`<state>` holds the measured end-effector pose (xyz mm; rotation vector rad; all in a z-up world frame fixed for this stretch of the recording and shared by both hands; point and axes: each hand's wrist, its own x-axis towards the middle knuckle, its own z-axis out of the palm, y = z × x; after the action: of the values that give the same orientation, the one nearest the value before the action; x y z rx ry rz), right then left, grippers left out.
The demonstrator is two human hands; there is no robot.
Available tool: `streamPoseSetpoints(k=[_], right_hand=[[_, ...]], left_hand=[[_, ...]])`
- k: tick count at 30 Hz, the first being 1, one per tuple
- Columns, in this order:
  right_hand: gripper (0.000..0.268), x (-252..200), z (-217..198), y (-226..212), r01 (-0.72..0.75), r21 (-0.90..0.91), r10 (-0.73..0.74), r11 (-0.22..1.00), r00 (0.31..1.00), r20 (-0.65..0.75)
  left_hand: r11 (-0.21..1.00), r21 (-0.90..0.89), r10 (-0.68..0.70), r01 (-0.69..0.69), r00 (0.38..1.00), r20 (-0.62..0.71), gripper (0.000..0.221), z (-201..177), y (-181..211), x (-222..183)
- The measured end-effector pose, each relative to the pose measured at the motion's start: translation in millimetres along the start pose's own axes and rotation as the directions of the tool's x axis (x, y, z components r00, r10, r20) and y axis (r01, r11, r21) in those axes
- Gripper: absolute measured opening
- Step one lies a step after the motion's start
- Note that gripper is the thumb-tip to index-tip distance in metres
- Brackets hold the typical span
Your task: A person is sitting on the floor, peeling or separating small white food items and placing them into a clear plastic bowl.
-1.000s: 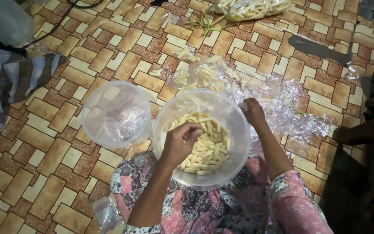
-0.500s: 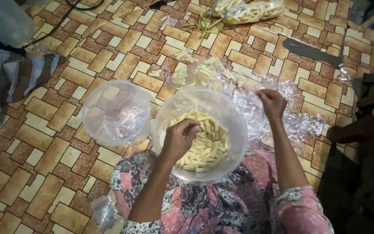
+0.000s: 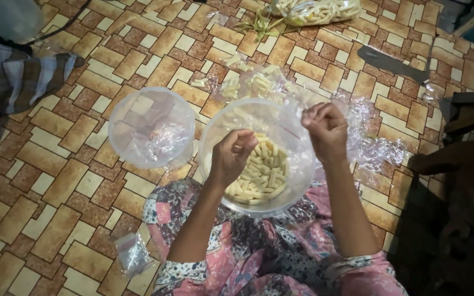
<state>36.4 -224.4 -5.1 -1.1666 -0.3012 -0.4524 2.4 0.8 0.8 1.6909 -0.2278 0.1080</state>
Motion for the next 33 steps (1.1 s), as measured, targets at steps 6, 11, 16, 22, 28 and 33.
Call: streamPoseSetpoints(k=[6, 11, 16, 22, 28, 33], right_hand=[[0.03, -30, 30, 0, -0.319, 0.084, 0.304, 0.944, 0.94, 0.155], [0.03, -43, 26, 10, -0.433, -0.106, 0.446, 0.895, 0.87, 0.21], [0.029, -31, 36, -3, -0.396, -0.487, 0.536, 0.779, 0.824, 0.186], [0.048, -6, 43, 36, 0.038, -0.935, 0.737, 0.352, 0.604, 0.302], [0.074, -19, -12, 155, 0.505, -0.862, 0.891, 0.039, 0.374, 0.259], [0.069, -29, -43, 178, 0.53, -0.848, 0.929, 0.029, 0.299, 0.219]], left_hand=[[0.985, -0.172, 0.026, -0.022, 0.999, 0.023, 0.053, -2, 14, -2], [0.987, -0.129, 0.107, -0.098, 0.992, 0.066, 0.055, 1, 5, -3], [0.99, -0.113, 0.081, -0.089, 0.994, -0.069, 0.041, 0, -7, 1], [0.984, -0.18, -0.026, -0.005, 0.985, -0.171, 0.036, 2, -6, 2], [0.987, -0.161, -0.029, 0.005, 0.989, -0.143, 0.032, 2, -4, -1], [0.988, -0.151, -0.044, 0.029, 0.994, -0.099, 0.027, 1, 5, -1]])
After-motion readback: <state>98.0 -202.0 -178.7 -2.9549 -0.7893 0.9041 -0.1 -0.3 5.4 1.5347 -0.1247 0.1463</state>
